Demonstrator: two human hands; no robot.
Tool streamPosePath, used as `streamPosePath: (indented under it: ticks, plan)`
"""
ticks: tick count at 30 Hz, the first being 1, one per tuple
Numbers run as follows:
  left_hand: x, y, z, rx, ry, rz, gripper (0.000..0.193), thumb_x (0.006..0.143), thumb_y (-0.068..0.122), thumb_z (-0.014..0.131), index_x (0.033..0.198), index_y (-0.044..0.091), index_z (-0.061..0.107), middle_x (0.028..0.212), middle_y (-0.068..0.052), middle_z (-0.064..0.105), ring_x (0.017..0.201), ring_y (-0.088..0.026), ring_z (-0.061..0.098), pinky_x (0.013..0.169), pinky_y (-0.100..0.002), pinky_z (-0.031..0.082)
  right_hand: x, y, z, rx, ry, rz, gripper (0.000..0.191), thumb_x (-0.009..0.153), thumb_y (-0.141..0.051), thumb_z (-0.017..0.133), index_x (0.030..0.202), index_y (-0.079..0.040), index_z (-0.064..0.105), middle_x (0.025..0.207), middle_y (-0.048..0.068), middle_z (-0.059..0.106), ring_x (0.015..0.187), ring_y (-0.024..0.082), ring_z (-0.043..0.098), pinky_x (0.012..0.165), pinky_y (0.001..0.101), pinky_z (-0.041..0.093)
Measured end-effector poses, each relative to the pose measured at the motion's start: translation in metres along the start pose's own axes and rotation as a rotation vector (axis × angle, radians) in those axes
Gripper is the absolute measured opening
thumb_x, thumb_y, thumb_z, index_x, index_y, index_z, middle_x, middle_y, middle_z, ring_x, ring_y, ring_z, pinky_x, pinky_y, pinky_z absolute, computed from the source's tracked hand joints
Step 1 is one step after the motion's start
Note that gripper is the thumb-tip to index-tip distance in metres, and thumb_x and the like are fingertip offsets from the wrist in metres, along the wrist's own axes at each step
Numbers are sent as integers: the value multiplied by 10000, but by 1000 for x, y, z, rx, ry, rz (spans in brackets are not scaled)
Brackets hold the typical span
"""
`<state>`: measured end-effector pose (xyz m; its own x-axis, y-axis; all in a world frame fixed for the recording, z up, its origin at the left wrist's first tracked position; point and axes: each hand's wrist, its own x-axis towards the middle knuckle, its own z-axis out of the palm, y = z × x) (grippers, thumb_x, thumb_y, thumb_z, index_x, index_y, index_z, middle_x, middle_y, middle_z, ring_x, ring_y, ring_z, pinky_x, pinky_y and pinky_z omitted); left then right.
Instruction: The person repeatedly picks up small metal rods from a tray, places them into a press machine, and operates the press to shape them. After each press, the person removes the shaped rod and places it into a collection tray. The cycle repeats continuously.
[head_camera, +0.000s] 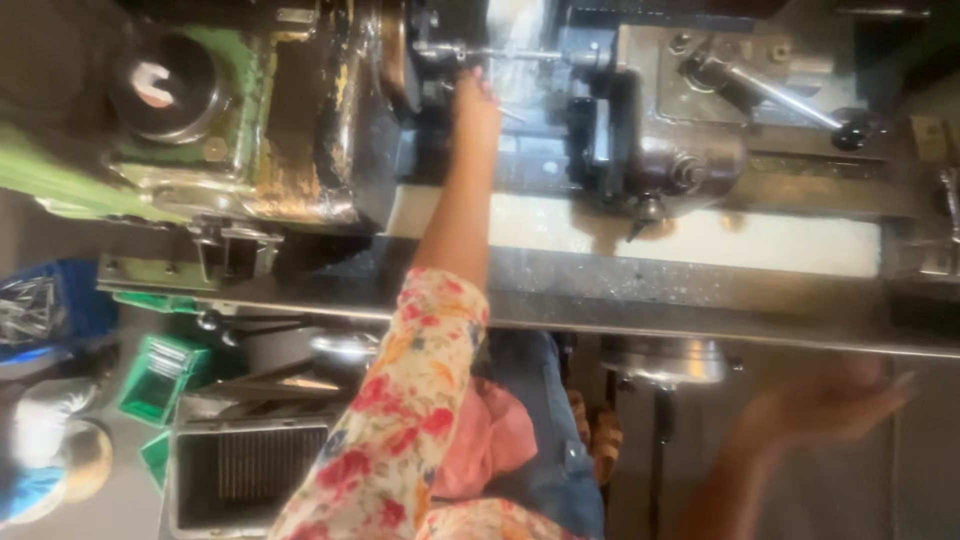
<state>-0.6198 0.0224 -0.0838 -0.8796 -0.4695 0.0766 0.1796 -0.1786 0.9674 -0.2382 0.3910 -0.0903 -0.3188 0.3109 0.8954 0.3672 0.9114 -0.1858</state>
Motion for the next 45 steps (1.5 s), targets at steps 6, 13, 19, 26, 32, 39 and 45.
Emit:
streamPosePath:
  ticks: [6, 13, 19, 26, 32, 39, 45]
  plan:
    - [2, 38, 20, -581, 328, -564, 288, 935, 279, 572, 1172, 119, 610, 981, -27, 612, 869, -188, 579, 692, -333, 484, -88, -38, -6, 217, -1243, 314, 371, 1086, -337, 510, 1262, -42, 651, 1052, 230, 726, 962, 428, 691, 816, 511, 543]
    - [-57, 149, -44, -92, -158, -107, 429, 945, 216, 738, 1242, -23, 541, 1015, -142, 567, 815, -207, 527, 692, -369, 468, -52, -126, 65, 495, -1156, 172, 390, 1086, -383, 484, 1155, -59, 690, 1062, 239, 725, 965, 447, 697, 846, 541, 552]
    - [-201, 180, -219, 557, -131, 41, 689, 919, 301, 735, 1451, 2, 414, 1050, -126, 711, 847, -184, 687, 706, -333, 562, -89, -132, 54, 489, -1167, 224, 445, 1073, -421, 447, 1124, -46, 680, 1007, 262, 715, 901, 455, 704, 802, 563, 553]
    - [-335, 84, -296, 335, -251, -228, 179, 845, 35, 691, 1023, 33, 688, 949, -21, 767, 914, -144, 710, 789, -285, 561, -194, -189, -68, 1115, -1583, 422, 343, 1029, -380, 568, 1149, -77, 676, 774, 112, 644, 608, 195, 552, 497, 350, 457]
    - [-367, 60, -277, 277, -170, -197, 129, 824, 110, 804, 872, 34, 711, 827, 0, 697, 779, -102, 648, 694, -266, 524, -142, -231, -120, 1551, -1779, 1184, 243, 1062, -321, 492, 1039, -121, 628, 665, -8, 565, 430, 49, 374, 365, 231, 240]
    - [-363, 83, -263, 285, -176, -213, 261, 830, 192, 871, 794, 49, 655, 721, 13, 621, 663, -75, 554, 573, -276, 460, -124, -227, -119, 1445, -1821, 1081, 284, 1067, -329, 470, 1028, -95, 628, 682, 28, 591, 371, 73, 338, 326, 254, 222]
    - [-363, 95, -282, 685, -341, 464, 350, 788, 313, 881, 743, 99, 608, 666, -56, 625, 589, -178, 570, 538, -353, 464, -126, -204, -105, 1335, -2128, 1223, 209, 1037, -327, 550, 1073, -144, 645, 751, 5, 619, 408, 45, 343, 339, 226, 210]
